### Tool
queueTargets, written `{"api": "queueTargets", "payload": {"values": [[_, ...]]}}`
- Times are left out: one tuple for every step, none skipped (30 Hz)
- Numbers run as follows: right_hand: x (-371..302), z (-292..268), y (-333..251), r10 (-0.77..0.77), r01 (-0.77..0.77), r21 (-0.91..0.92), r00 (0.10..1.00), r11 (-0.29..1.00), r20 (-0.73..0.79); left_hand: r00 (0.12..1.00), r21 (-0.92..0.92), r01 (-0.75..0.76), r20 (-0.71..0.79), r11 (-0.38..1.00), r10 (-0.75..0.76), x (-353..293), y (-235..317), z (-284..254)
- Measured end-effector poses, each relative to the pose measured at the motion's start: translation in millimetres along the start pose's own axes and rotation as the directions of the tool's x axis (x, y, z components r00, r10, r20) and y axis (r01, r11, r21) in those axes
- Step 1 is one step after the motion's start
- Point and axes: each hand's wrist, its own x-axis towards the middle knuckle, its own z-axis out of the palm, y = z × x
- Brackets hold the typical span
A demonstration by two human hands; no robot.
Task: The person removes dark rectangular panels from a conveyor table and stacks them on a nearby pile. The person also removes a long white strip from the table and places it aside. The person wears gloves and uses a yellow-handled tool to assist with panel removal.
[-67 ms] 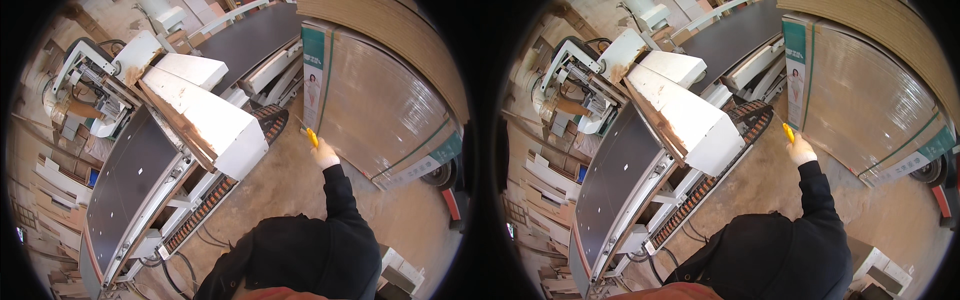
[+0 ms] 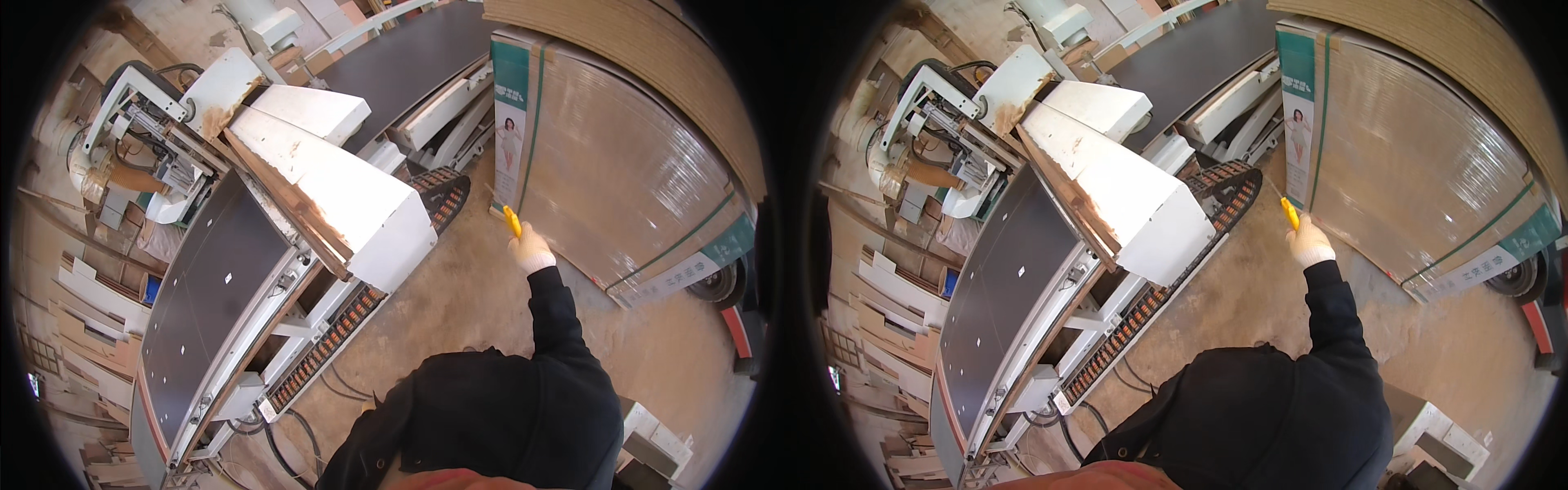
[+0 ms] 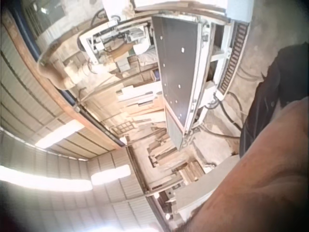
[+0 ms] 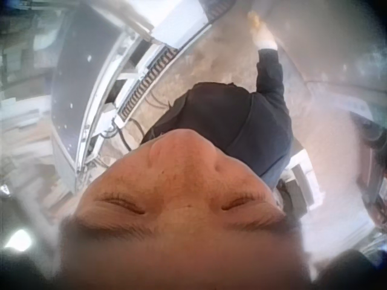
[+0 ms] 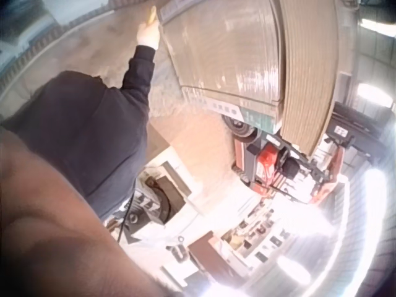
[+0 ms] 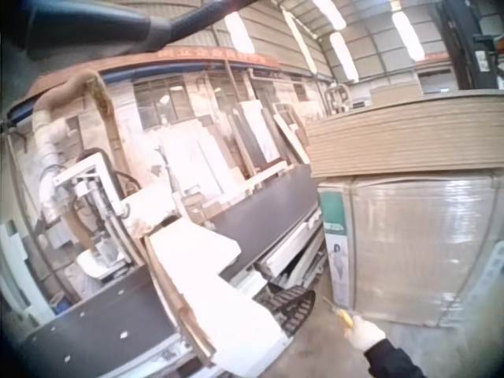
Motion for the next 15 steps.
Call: {"api": "queueTargets", "payload": {"values": [[1.2,-1.0,1.6,0.028,-0.028,0.002,0.999,1.0,-0.016,1.0,-0.005,0.0,0.001,1.0,0.0,2.4,3.1,0.2],[1.6,-2.3,3.8,0.038,-0.038,-0.006,0.999,0.999,-0.02,1.0,-0.014,-0.001,0.009,1.0,0.002,4.4,5.8,0.8],[3.4,-2.5,5.4,0.05,-0.05,-0.023,0.999,0.998,0.011,1.0,-0.015,-0.002,0.01,1.0,0.002,6.6,8.5,1.9],[5.3,-3.2,7.7,0.048,-0.048,-0.03,0.999,0.998,0.018,1.0,-0.015,-0.006,0.011,1.0,0.006,8.8,11.5,2.4],[7.2,-2.3,10.1,0.046,-0.045,-0.036,0.999,0.998,0.024,1.0,-0.018,-0.009,0.014,1.0,0.009,10.6,13.9,3.7],[10.2,-1.8,12.9,0.063,-0.062,-0.038,0.998,0.997,0.014,1.0,-0.019,-0.011,0.017,1.0,0.011,12.6,17.0,4.2],[12.4,-0.2,16.2,0.078,-0.078,-0.038,0.997,0.996,0.004,1.0,-0.021,-0.013,0.018,1.0,0.014,13.9,19.5,5.3],[15.6,1.3,19.7,0.092,-0.093,-0.036,0.996,0.995,-0.006,1.0,-0.021,-0.015,0.019,1.0,0.016,15.4,22.4,5.7],[18.2,2.7,23.7,0.107,-0.107,-0.035,0.994,0.994,-0.017,1.0,-0.022,-0.019,0.021,1.0,0.019,16.5,25.1,6.1],[21.2,4.3,27.6,0.122,-0.123,-0.033,0.992,0.992,-0.027,1.0,-0.025,-0.02,0.024,0.999,0.021,17.7,28.2,6.9],[24.0,5.0,31.7,0.155,-0.157,-0.036,0.987,0.987,-0.047,0.999,-0.024,-0.022,0.023,0.999,0.022,18.7,31.0,6.8],[26.5,5.9,35.5,0.144,-0.145,-0.025,0.989,0.989,-0.032,0.999,-0.024,-0.022,0.027,0.999,0.022,19.5,34.2,8.0],[28.8,6.1,39.3,0.151,-0.152,-0.02,0.988,0.988,-0.027,0.999,-0.025,-0.023,0.027,0.999,0.023,20.3,37.0,8.0],[30.6,6.2,42.8,0.169,-0.169,-0.019,0.985,0.985,-0.018,0.999,-0.025,-0.024,0.031,0.999,0.025,20.7,40.3,9.5],[32.0,6.5,46.1,0.132,-0.132,-0.012,0.991,0.991,0.015,0.999,-0.024,-0.023,0.034,0.999,0.024,21.4,42.9,9.8]]}}
